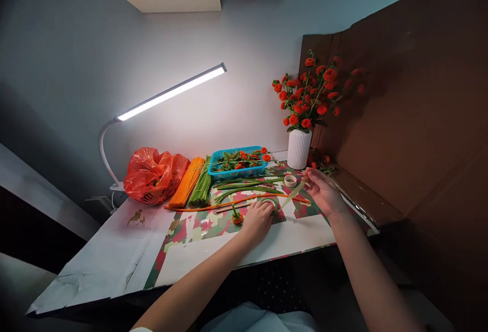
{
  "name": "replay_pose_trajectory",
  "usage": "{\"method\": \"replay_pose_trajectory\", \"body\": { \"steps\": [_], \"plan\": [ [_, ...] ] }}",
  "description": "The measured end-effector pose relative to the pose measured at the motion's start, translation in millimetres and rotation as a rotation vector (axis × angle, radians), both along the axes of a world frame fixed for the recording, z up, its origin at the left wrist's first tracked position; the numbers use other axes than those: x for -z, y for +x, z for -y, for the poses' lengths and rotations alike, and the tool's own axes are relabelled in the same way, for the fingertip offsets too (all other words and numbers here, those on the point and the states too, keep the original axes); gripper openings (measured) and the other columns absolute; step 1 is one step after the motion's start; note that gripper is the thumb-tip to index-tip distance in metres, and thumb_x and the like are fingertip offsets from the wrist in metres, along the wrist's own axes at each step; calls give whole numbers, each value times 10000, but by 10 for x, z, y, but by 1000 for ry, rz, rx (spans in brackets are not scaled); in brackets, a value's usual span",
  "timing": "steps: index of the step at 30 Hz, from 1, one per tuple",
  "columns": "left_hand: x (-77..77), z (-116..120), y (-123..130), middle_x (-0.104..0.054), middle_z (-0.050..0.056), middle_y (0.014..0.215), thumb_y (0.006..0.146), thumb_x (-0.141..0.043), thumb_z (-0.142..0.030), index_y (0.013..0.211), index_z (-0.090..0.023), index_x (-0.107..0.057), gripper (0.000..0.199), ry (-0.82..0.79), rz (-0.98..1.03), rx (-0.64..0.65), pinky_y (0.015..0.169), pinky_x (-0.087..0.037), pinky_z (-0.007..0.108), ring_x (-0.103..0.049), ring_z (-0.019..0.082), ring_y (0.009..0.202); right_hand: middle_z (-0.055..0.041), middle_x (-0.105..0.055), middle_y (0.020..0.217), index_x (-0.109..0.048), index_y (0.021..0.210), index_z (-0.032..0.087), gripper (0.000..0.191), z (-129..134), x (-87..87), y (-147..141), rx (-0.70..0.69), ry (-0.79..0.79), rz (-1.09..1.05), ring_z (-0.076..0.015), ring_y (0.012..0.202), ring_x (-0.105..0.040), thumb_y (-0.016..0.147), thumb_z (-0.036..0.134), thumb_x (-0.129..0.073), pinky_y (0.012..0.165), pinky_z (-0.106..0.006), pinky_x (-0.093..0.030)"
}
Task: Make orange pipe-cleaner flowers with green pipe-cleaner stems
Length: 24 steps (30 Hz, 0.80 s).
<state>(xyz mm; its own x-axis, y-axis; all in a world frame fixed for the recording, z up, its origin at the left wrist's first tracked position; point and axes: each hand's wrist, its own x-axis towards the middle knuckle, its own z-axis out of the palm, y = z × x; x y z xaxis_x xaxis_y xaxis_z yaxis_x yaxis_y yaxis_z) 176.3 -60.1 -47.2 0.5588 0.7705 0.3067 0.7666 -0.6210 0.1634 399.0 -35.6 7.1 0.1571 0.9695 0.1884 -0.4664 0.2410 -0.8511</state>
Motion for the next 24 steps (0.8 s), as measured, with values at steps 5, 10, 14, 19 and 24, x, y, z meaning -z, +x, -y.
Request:
{"method": "replay_pose_trajectory", "body": {
  "steps": [5, 10, 14, 19, 24],
  "plan": [
    [31, 323, -230, -639, 47, 1016, 781, -531, -150, 946, -226, -576, 187, 50, 235, 134, 818, -415, 364, -543, 221, 948, 28, -676, 756, -720, 775, 269, 240, 21, -11, -58, 22, -7, -42, -104, 672, -600, 564, 321, -823, 645, -259, -503],
    [64, 498, -812, -615, 42, 851, 780, -497, -137, 817, -208, -560, 102, 61, 536, -71, 758, -439, 347, -553, 201, 842, 6, -682, 839, -729, 786, 263, 239, 151, -13, -214, 76, 74, 138, -127, 732, -599, 580, 356, -807, 689, -272, -501],
    [36, 241, -1224, -609, 33, 800, 780, -509, -212, 832, -190, -574, 87, -118, 696, -325, 648, -463, 307, -569, 184, 738, -26, -668, 846, -713, 900, 228, 221, 296, -40, -760, -124, 181, 603, -170, 772, -611, 700, 323, -716, 691, -294, -494],
    [37, -24, -1325, -625, 37, 859, 720, -597, -208, 867, -177, -622, 153, -266, 683, -121, 659, -475, 285, -589, 163, 734, 6, -647, 705, -635, 999, 207, 301, 208, 166, -1470, -395, 317, 1026, -156, 659, -605, 712, 121, -620, 625, -268, -467],
    [73, 26, -1266, -619, 52, 951, 726, -599, -144, 892, -187, -633, 174, -214, 663, -15, 822, -462, 326, -582, 192, 931, 31, -617, 665, -554, 1008, 195, 354, 48, 397, -1631, -356, 381, 1112, -135, 604, -577, 687, 47, -566, 583, -230, -425]
  ]
}}
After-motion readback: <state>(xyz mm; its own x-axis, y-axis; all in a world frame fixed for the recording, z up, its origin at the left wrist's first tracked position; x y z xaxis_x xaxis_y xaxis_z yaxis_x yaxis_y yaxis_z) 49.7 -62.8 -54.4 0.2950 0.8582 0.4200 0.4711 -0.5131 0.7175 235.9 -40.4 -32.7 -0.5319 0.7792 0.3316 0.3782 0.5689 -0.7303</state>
